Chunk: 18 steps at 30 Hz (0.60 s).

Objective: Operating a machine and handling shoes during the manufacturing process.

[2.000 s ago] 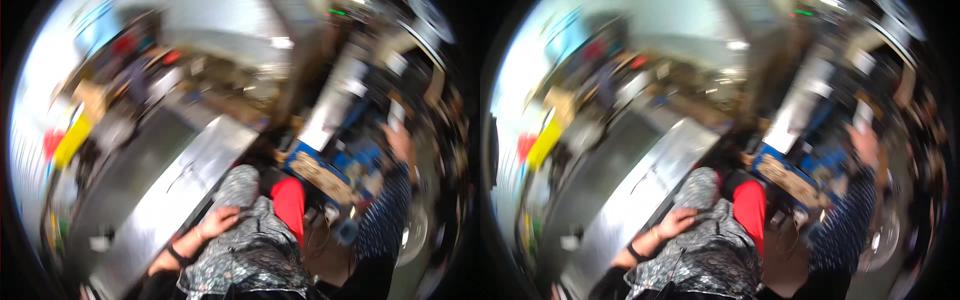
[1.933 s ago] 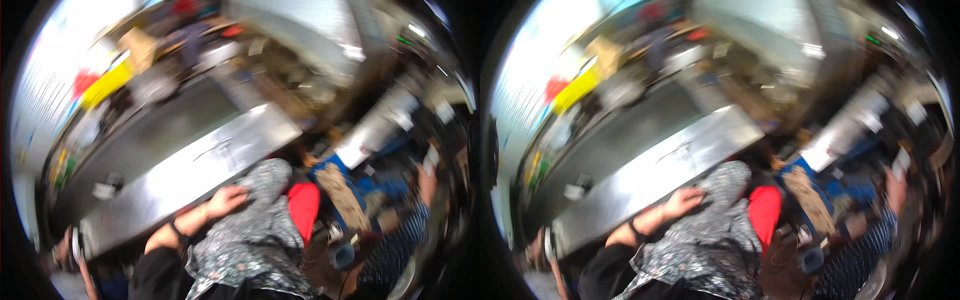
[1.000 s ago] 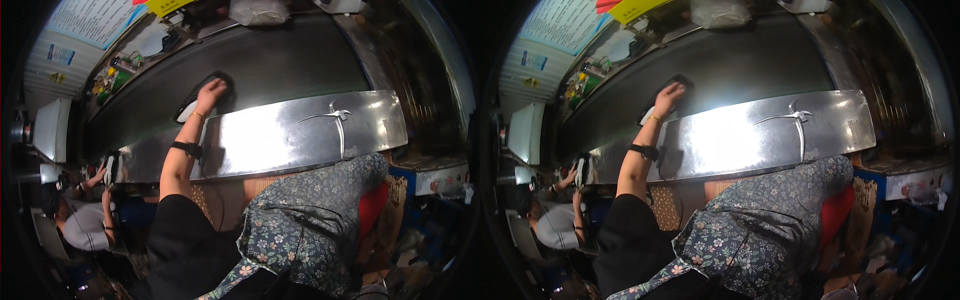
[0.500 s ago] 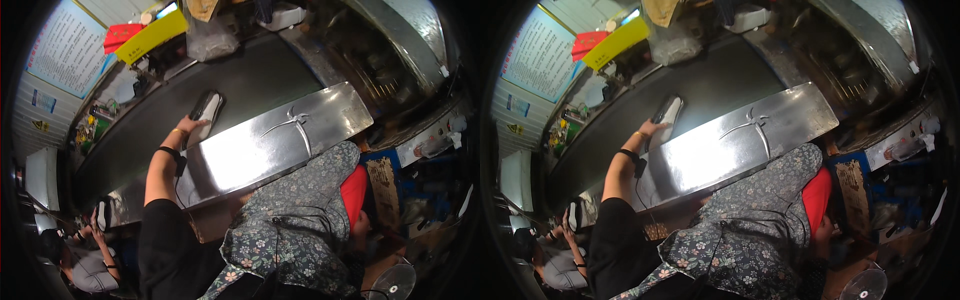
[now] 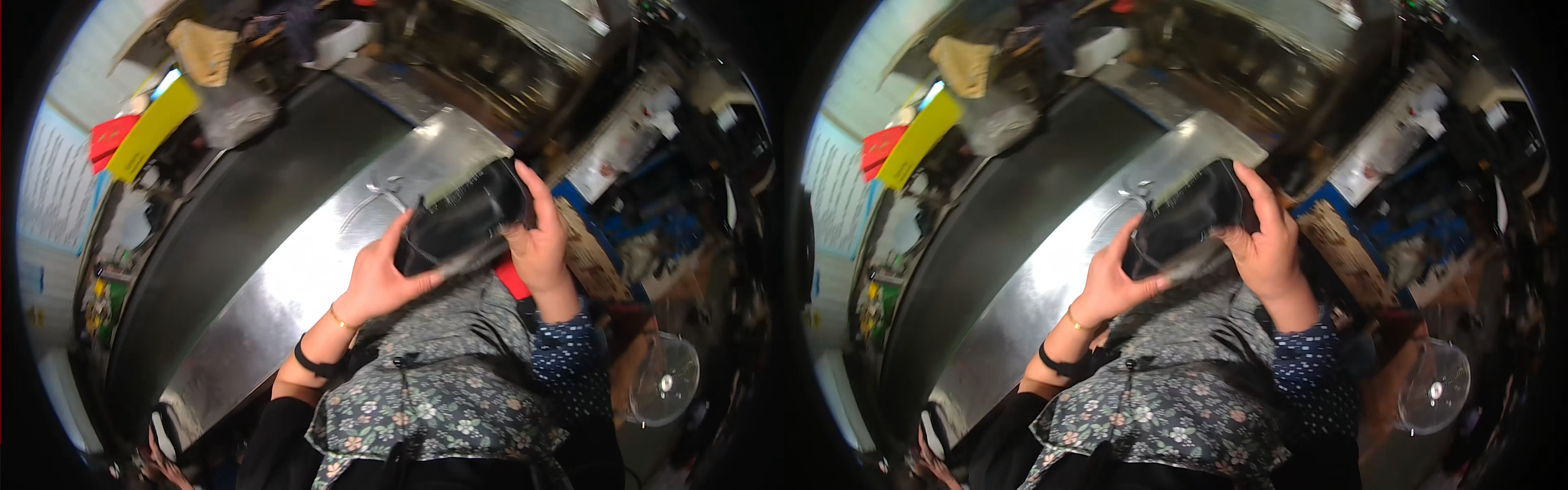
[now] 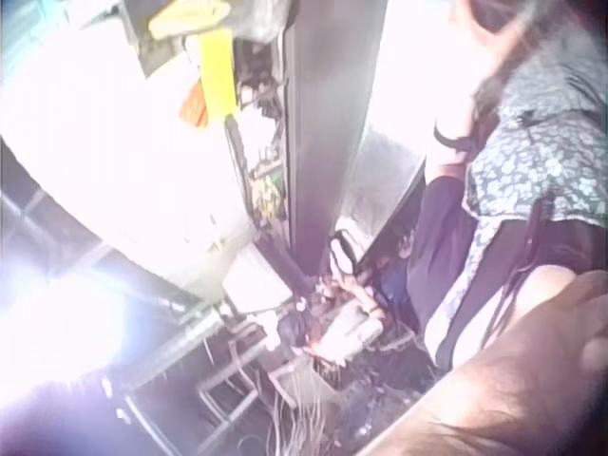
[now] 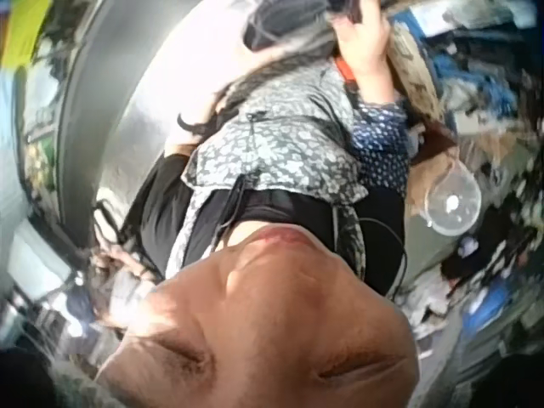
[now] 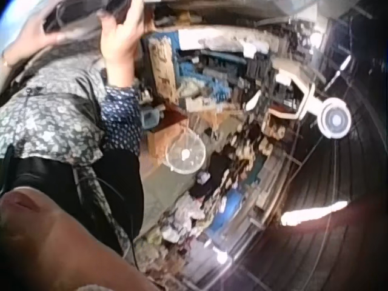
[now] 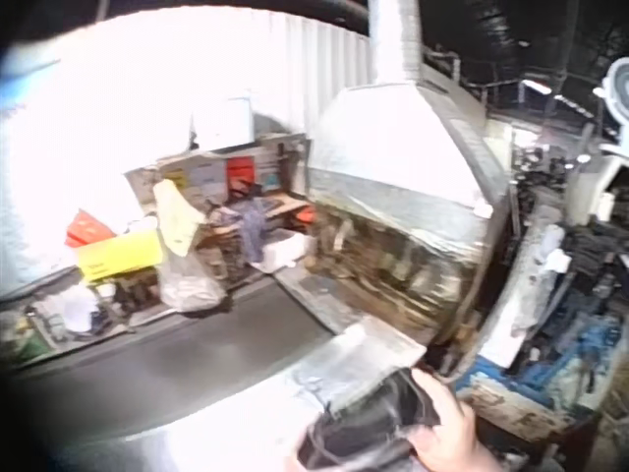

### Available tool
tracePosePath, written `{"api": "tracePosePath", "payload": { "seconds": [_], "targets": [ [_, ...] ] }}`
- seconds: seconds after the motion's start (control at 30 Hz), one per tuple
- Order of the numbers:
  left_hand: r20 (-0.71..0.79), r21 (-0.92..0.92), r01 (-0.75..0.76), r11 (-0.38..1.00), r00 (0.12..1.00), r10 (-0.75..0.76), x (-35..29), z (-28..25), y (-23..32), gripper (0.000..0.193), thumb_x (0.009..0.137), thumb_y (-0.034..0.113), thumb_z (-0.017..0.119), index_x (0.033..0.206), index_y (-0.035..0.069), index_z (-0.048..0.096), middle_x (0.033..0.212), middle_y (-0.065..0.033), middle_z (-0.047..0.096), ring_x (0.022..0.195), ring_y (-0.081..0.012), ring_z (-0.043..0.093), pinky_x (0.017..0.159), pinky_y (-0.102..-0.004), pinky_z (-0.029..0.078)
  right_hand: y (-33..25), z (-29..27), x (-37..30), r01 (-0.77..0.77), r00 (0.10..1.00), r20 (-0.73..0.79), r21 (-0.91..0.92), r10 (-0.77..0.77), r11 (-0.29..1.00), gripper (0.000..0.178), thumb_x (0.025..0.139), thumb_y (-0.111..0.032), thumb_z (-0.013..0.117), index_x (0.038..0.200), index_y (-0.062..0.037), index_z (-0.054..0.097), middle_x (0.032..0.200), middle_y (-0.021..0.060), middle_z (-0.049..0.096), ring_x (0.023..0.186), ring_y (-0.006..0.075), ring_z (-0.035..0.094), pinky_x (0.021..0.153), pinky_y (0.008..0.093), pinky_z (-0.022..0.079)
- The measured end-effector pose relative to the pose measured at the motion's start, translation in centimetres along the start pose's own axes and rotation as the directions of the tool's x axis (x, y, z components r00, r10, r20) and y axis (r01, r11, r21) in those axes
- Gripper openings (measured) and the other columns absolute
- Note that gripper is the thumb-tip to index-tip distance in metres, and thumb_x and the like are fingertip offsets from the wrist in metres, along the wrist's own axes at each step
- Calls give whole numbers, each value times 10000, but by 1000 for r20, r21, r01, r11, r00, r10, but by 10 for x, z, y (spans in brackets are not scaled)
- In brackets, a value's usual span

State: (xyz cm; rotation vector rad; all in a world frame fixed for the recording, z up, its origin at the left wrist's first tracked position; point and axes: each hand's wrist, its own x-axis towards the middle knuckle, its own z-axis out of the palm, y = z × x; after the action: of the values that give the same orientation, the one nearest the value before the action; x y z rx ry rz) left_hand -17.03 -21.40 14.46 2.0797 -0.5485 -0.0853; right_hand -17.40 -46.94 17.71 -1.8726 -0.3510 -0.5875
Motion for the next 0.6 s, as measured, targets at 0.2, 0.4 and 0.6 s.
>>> {"api": "tracePosePath", "payload": {
  "seconds": [0.2, 0.4, 0.6],
  "targets": [
    [336, -704, 101, 703, 920, 204, 27, 64, 14, 1054, 751, 694, 713, 1485, 6, 397, 1413, -141, 533, 1338, -252, 485, 1111, -375, 374, -28, -26, -88, 293, 948, 255, -460, -192, 838, 681, 796, -535, 731, 1235, -19, 653, 1244, 270, 621, 923, 363, 693, 810, 397, 562],
    [167, -557, -370, 744, 827, 537, 0, 81, 59, 682, 785, 586, 702, 1142, 8, 641, 991, -160, 696, 913, -349, 687, 811, -422, 514, -102, -61, -138, 222, 935, 352, -468, -50, 855, 536, 938, -473, 628, 1320, -103, 566, 1324, 331, 548, 932, 350, 713, 703, 383, 593],
    [147, -572, -375, 730, 829, 540, -6, 92, 63, 480, 793, 388, 764, 1071, 12, 655, 932, -148, 699, 856, -341, 681, 772, -401, 537, -108, -67, -145, 126, 945, 327, -414, 17, 902, 545, 896, -434, 670, 1321, -107, 575, 1336, 320, 546, 892, 330, 709, 696, 368, 586]
  ]
}}
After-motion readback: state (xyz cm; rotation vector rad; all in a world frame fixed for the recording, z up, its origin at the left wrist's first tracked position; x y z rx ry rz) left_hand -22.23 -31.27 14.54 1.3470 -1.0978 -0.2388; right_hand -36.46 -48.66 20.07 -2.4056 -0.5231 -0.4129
